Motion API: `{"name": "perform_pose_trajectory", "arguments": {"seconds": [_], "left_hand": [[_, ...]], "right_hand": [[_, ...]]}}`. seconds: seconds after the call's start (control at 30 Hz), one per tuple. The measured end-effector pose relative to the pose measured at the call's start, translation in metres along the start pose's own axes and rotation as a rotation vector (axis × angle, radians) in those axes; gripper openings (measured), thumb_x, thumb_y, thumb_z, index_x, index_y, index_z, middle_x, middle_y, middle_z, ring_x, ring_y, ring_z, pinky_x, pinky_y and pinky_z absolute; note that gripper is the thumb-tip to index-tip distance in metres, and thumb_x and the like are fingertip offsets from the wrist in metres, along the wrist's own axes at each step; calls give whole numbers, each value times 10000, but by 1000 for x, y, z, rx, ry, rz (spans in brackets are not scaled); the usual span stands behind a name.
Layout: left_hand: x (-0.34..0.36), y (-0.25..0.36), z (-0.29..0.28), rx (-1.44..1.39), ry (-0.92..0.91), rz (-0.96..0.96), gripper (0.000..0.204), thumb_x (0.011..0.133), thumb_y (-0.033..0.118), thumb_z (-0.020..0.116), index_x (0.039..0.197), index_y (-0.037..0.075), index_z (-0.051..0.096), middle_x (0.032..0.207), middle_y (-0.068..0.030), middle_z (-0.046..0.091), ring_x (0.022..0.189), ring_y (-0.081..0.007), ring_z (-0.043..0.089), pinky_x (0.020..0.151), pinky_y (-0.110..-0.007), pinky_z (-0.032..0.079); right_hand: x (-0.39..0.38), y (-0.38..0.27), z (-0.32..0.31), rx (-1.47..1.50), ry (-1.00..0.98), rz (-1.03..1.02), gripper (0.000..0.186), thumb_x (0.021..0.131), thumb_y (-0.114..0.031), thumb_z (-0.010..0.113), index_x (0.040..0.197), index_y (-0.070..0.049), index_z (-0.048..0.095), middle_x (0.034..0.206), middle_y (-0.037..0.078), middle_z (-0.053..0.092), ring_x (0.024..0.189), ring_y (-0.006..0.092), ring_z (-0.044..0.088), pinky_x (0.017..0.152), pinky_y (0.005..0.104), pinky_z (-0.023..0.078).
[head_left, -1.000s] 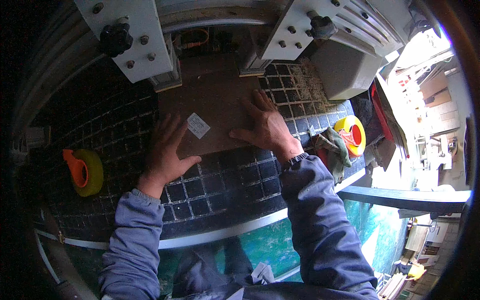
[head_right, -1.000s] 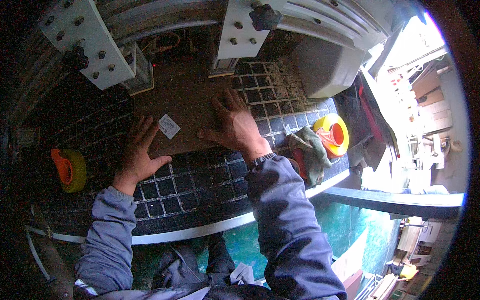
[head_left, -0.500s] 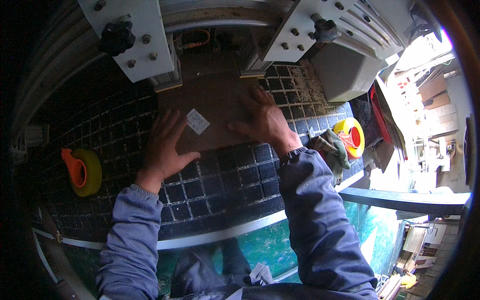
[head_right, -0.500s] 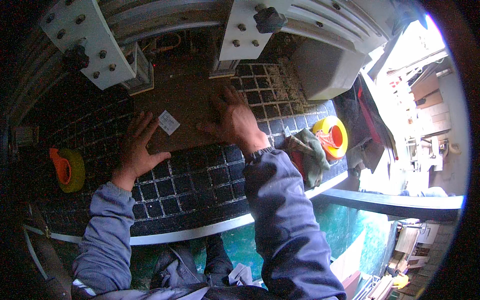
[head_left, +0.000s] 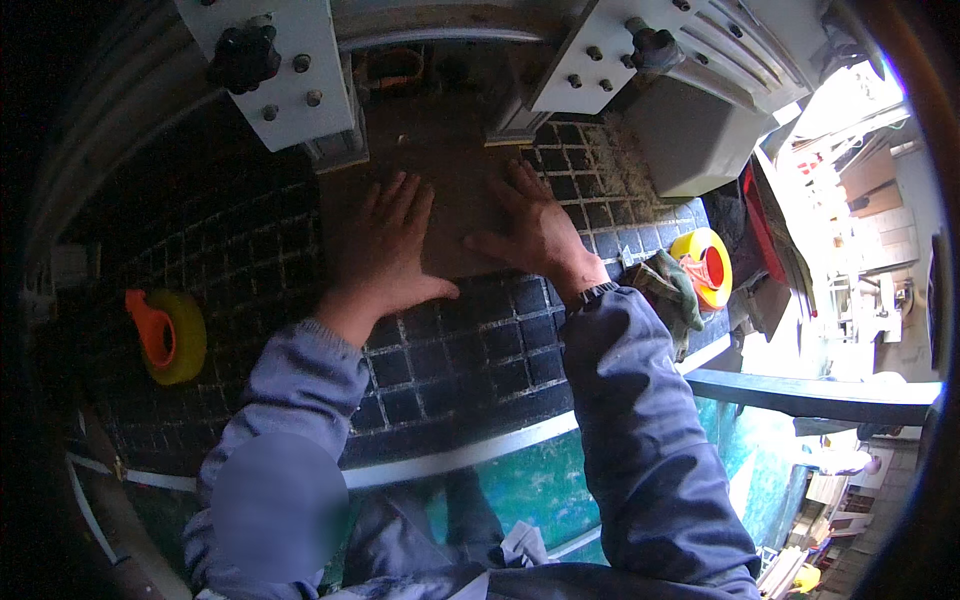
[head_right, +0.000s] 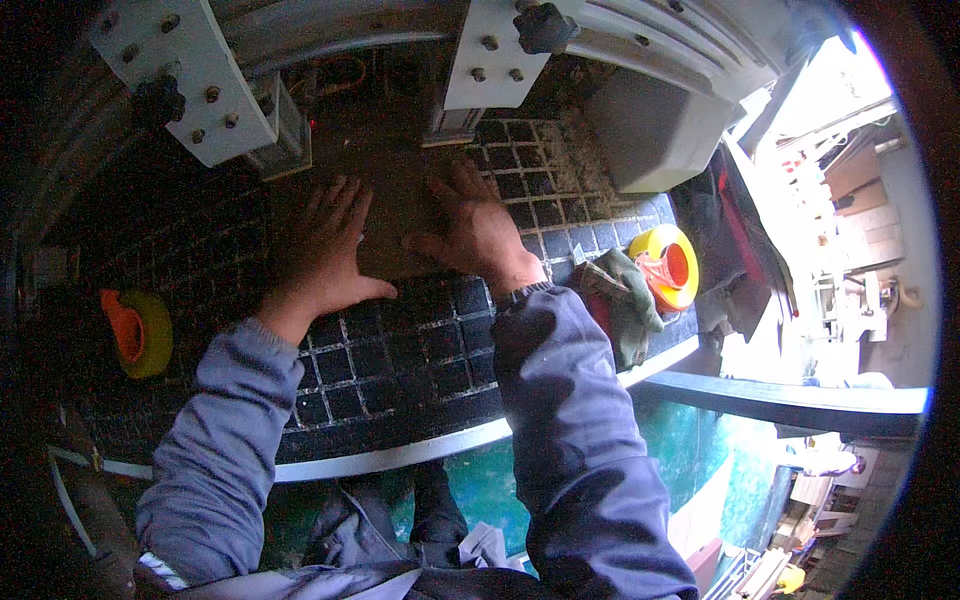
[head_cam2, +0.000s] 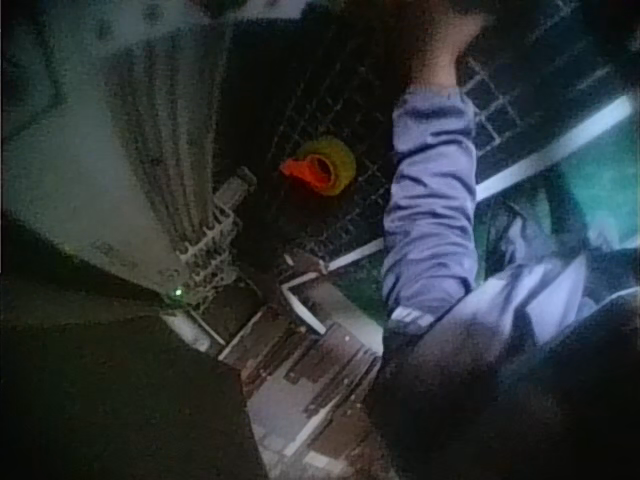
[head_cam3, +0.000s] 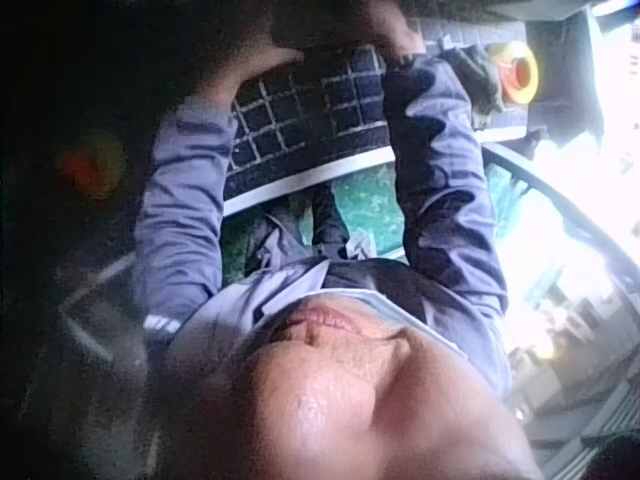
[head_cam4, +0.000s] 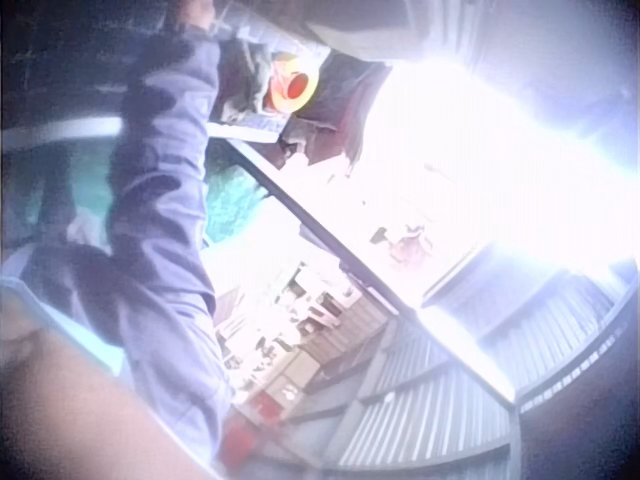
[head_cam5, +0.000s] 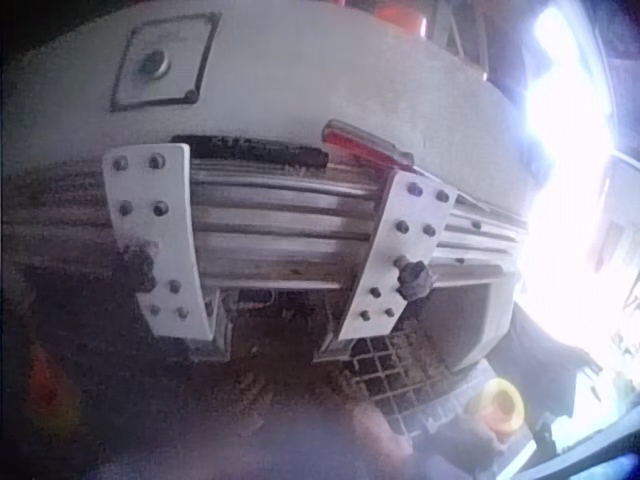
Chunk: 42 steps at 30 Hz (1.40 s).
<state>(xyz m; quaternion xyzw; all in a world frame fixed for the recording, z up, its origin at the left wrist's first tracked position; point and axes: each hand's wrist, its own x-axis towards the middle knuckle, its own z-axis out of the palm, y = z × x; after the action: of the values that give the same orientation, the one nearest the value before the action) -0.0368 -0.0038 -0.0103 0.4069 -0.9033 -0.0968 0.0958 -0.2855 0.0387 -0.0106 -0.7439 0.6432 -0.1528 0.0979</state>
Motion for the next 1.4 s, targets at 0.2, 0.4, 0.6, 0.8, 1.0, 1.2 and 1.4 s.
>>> {"name": "perform_pose_trajectory", "arguments": {"seconds": [0.2,0.4,0.6,0.8,1.0,1.2,1.4], "left_hand": [[20,0,13,-33,-78,2,1459,526,564,1000,1648,-29,279,1714,-282,257,1578,-467,279,1330,-545,199],[23,-3,14,-127,-106,-52,1472,496,507,1021,1650,-22,277,1715,-275,257,1571,-477,281,1315,-539,251],[26,0,7,-56,-83,-15,1484,473,535,1026,1639,-31,303,1710,-276,271,1562,-456,318,1308,-530,267],[36,13,13,-61,-9,36,1434,543,714,935,1614,-48,363,1681,-289,332,1563,-448,316,1312,-529,246],[36,9,21,-27,51,64,1375,588,764,893,1581,-59,418,1639,-295,402,1524,-472,376,1288,-528,295],[38,8,23,-83,4,33,1387,622,811,858,1591,-67,395,1666,-291,361,1566,-433,328,1309,-520,252],[37,6,26,-173,187,125,1375,580,822,848,1517,-113,475,1614,-331,418,1515,-476,389,1296,-528,280]], "right_hand": [[-2,5,-2,-46,39,-93,1051,751,-662,834,1568,-82,517,1683,291,332,1567,479,299,1277,543,299],[-13,9,-26,-150,-206,-82,1298,644,-575,953,1681,-123,316,1730,276,238,1614,443,218,1327,509,250],[1,-2,-43,-126,-241,-119,1313,596,-471,991,1674,-130,323,1708,256,298,1587,447,284,1316,507,289],[10,-20,-56,-125,-354,-110,1273,595,-443,973,1658,-112,356,1675,265,354,1560,442,338,1301,473,324],[1,-9,-44,-172,-215,-134,1250,591,-475,968,1637,-97,398,1664,266,370,1548,447,355,1294,480,336],[2,-5,-41,-140,-240,-189,1230,585,-510,982,1607,-81,449,1662,270,377,1558,454,343,1275,477,370],[3,-6,-32,-186,-243,-60,1316,507,-347,1030,1636,-72,413,1706,271,314,1592,416,303,1286,462,345]]}}
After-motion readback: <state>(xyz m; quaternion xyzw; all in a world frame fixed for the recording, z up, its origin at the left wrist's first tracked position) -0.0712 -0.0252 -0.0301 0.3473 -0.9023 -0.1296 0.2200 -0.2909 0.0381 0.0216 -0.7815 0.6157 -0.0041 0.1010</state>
